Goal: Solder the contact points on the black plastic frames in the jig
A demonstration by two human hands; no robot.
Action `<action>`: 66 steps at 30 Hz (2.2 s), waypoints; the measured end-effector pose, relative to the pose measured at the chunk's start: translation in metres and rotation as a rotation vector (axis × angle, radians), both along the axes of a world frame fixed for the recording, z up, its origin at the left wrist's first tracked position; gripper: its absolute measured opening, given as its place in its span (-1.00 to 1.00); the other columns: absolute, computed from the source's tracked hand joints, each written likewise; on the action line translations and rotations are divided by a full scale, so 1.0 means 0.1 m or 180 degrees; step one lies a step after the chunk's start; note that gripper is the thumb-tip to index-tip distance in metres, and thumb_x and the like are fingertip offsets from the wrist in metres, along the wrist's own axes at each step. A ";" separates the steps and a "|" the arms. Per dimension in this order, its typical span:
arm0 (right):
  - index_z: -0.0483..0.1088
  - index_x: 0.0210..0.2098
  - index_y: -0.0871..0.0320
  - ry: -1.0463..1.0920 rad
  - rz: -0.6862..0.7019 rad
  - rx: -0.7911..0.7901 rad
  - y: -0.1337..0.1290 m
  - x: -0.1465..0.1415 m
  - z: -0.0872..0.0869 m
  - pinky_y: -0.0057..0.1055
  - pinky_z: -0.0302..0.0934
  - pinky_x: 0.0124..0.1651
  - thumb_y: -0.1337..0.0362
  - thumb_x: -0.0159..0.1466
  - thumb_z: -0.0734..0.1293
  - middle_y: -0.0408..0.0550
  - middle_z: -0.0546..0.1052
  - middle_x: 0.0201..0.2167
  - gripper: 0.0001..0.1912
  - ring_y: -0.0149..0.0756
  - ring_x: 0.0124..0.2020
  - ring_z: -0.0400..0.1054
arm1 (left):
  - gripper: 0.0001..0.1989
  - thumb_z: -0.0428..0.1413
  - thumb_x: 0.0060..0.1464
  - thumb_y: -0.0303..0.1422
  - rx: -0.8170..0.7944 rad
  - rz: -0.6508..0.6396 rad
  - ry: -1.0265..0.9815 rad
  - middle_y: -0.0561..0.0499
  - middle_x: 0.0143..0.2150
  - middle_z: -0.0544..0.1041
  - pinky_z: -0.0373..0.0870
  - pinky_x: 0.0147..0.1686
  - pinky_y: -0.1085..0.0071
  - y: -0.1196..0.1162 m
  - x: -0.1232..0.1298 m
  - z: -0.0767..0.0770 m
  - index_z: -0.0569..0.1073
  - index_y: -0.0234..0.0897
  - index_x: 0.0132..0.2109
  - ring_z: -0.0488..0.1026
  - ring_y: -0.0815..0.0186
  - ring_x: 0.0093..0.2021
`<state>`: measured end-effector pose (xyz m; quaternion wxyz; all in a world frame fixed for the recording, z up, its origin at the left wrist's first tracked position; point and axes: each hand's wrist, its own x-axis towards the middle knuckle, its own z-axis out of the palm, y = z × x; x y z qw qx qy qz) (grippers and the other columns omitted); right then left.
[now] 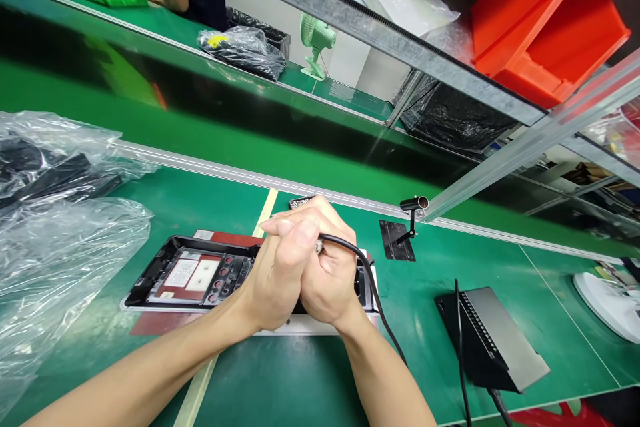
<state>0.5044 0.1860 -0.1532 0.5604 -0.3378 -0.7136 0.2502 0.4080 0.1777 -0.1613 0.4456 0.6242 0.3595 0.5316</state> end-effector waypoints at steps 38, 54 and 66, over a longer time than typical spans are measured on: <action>0.60 -0.29 0.01 0.0056 -0.0070 0.0092 0.01 -0.03 -0.05 -0.23 0.45 -0.16 0.16 0.40 0.34 -0.06 0.56 -0.40 -0.79 -0.18 -0.22 0.48 | -0.38 -0.26 0.44 0.05 0.0315 -0.0144 -0.0021 -0.03 -0.26 0.51 0.42 -0.14 0.22 -0.01 -0.02 0.08 0.49 -0.22 -0.30 0.45 0.16 -0.16; 0.62 -0.20 0.01 0.0193 0.0169 -0.0007 0.00 -0.02 -0.03 -0.25 0.50 -0.10 0.22 0.40 0.34 -0.08 0.60 -0.37 -0.83 -0.21 -0.23 0.54 | -0.46 -0.23 0.43 0.00 0.0141 -0.0130 0.0011 -0.04 -0.22 0.49 0.44 -0.06 0.21 -0.02 -0.03 0.08 0.43 -0.22 -0.30 0.44 0.17 -0.15; 0.62 -0.26 0.01 0.0116 0.0077 -0.0037 0.00 -0.02 -0.03 -0.23 0.52 -0.10 0.18 0.39 0.35 -0.07 0.58 -0.42 -0.81 -0.18 -0.23 0.54 | -0.43 -0.20 0.44 0.00 0.0262 -0.0135 -0.0173 -0.04 -0.18 0.55 0.46 -0.08 0.25 0.00 0.00 0.07 0.56 -0.21 -0.24 0.47 0.18 -0.15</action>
